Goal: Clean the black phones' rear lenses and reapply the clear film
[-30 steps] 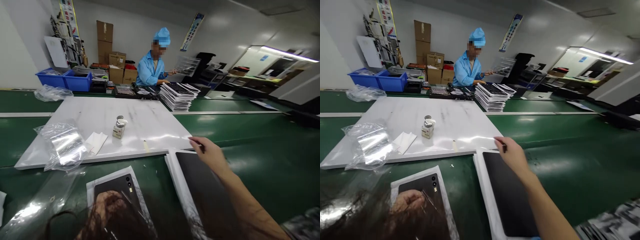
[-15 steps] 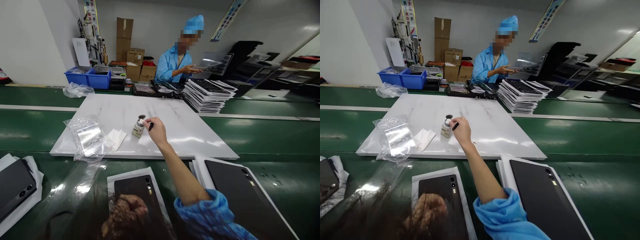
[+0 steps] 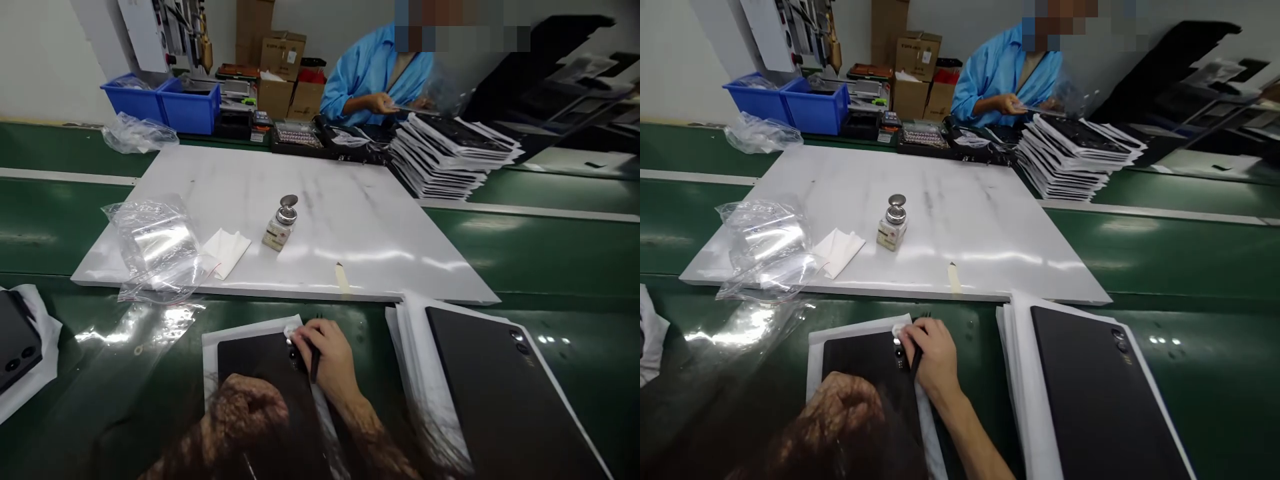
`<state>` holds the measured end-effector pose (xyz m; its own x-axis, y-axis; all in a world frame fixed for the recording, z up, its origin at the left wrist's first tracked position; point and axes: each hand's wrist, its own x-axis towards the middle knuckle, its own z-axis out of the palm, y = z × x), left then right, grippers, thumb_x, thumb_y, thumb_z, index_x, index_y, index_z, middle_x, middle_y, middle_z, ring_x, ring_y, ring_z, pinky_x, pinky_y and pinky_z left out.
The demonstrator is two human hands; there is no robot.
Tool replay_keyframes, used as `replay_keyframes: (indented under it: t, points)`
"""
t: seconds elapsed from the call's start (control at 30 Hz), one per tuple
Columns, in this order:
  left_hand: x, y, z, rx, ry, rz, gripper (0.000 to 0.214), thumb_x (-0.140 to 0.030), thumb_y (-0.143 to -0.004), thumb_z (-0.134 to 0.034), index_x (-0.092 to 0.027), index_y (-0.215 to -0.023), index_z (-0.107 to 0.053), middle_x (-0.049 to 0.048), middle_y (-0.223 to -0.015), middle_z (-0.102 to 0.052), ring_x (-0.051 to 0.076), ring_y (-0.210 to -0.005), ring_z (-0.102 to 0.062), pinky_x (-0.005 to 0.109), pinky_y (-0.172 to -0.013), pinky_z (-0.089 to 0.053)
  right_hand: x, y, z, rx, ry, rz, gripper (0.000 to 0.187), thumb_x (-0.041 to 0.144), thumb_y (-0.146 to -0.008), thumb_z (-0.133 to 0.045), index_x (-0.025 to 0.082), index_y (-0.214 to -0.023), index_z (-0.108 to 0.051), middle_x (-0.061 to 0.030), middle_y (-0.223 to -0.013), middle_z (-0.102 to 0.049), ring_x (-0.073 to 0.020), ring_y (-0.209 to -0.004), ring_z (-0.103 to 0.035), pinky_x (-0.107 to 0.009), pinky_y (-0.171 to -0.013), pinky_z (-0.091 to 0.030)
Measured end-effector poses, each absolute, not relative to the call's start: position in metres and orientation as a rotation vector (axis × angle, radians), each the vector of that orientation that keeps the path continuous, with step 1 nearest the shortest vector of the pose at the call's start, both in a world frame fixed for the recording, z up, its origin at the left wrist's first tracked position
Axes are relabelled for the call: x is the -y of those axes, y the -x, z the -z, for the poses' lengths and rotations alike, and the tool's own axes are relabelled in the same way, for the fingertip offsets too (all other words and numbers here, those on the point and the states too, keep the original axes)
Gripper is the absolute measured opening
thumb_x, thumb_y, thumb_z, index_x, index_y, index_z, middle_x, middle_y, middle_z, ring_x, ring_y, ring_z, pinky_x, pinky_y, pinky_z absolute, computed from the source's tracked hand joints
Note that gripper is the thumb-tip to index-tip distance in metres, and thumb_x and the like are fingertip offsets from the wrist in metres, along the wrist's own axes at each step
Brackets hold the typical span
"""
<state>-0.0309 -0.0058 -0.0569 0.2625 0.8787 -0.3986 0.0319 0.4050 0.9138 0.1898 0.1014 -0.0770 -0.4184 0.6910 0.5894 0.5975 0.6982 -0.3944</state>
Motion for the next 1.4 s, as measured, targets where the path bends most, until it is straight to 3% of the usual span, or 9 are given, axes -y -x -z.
replay_keyframes:
  t: [0.2, 0.3, 0.53, 0.77, 0.87, 1.1, 1.3, 1.4]
  points:
    - [0.009, 0.041, 0.036, -1.137, -0.91, -0.689, 0.033, -0.062, -0.084, -0.09, -0.031, -0.074, -0.097, 0.0073, -0.083, -0.093, 0.028, -0.077, -0.074, 0.04, -0.08, -0.061, -0.099, -0.197, 0.069, 2.212, 0.924, -0.24, 0.029, 0.015, -0.115, -0.081, 0.038, -0.105, -0.095, -0.0057, -0.089, -0.085, -0.0293, -0.076, -0.078, -0.045, -0.064, -0.067]
    - [0.015, 0.041, 0.041, -1.154, -0.884, -0.707, 0.038, -0.066, -0.087, -0.094, -0.03, -0.074, -0.099, 0.0063, -0.079, -0.091, 0.025, -0.072, -0.07, 0.038, -0.076, -0.059, -0.097, -0.203, 0.064, 2.226, 1.005, -0.22, 0.029, 0.014, -0.115, -0.08, 0.036, -0.107, -0.096, -0.005, -0.094, -0.086, -0.0286, -0.082, -0.08, -0.043, -0.07, -0.068]
    - [0.037, 0.038, 0.073, -1.136, -0.887, -0.874, 0.034, -0.062, -0.097, -0.102, -0.03, -0.085, -0.105, 0.007, -0.08, -0.096, 0.026, -0.075, -0.085, 0.034, -0.081, -0.069, -0.094, -0.208, 0.054, 2.324, 0.903, -0.335, 0.027, 0.016, -0.121, -0.079, 0.03, -0.103, -0.094, -0.0048, -0.095, -0.084, -0.0243, -0.084, -0.074, -0.039, -0.072, -0.061]
    - [0.024, 0.048, 0.045, -1.076, -0.919, -0.812, 0.029, -0.056, -0.1, -0.102, -0.03, -0.089, -0.108, 0.0093, -0.088, -0.101, 0.031, -0.082, -0.095, 0.034, -0.08, -0.073, -0.091, -0.213, 0.05, 2.391, 0.852, -0.427, 0.03, 0.016, -0.123, -0.078, 0.03, -0.101, -0.093, -0.0028, -0.094, -0.083, -0.0219, -0.084, -0.073, -0.038, -0.075, -0.061]
    - [0.023, 0.048, 0.04, -1.068, -0.851, -0.821, 0.028, -0.057, -0.1, -0.104, -0.033, -0.088, -0.108, 0.0082, -0.086, -0.101, 0.031, -0.082, -0.096, 0.032, -0.079, -0.074, -0.094, -0.22, 0.053, 2.3, 1.051, -0.255, 0.029, 0.017, -0.121, -0.078, 0.029, -0.099, -0.094, -0.007, -0.096, -0.084, -0.0261, -0.084, -0.074, -0.042, -0.072, -0.059]
    - [0.026, 0.049, 0.043, -1.032, -0.843, -0.807, 0.019, -0.05, -0.102, -0.103, -0.033, -0.096, -0.11, 0.01, -0.094, -0.103, 0.034, -0.091, -0.1, 0.034, -0.086, -0.079, -0.096, -0.207, 0.056, 2.02, 1.203, -0.249, 0.026, 0.032, -0.126, -0.077, 0.033, -0.108, -0.096, -0.0085, -0.102, -0.087, -0.03, -0.091, -0.081, -0.046, -0.077, -0.071]
    - [0.023, 0.048, 0.042, -1.09, -0.859, -0.772, 0.034, -0.063, -0.099, -0.103, -0.031, -0.089, -0.108, 0.011, -0.09, -0.101, 0.033, -0.086, -0.096, 0.034, -0.081, -0.074, -0.091, -0.195, 0.057, 2.065, 1.12, -0.379, 0.021, 0.029, -0.124, -0.08, 0.031, -0.109, -0.094, -0.007, -0.098, -0.085, -0.0283, -0.088, -0.08, -0.043, -0.075, -0.07]
    - [0.028, 0.046, 0.048, -1.125, -0.865, -0.759, 0.047, -0.074, -0.098, -0.101, -0.029, -0.086, -0.106, 0.0113, -0.087, -0.1, 0.032, -0.082, -0.092, 0.035, -0.078, -0.07, -0.091, -0.197, 0.059, 2.13, 1.171, -0.288, 0.024, 0.025, -0.123, -0.08, 0.032, -0.104, -0.093, -0.008, -0.096, -0.083, -0.029, -0.086, -0.077, -0.044, -0.073, -0.066]
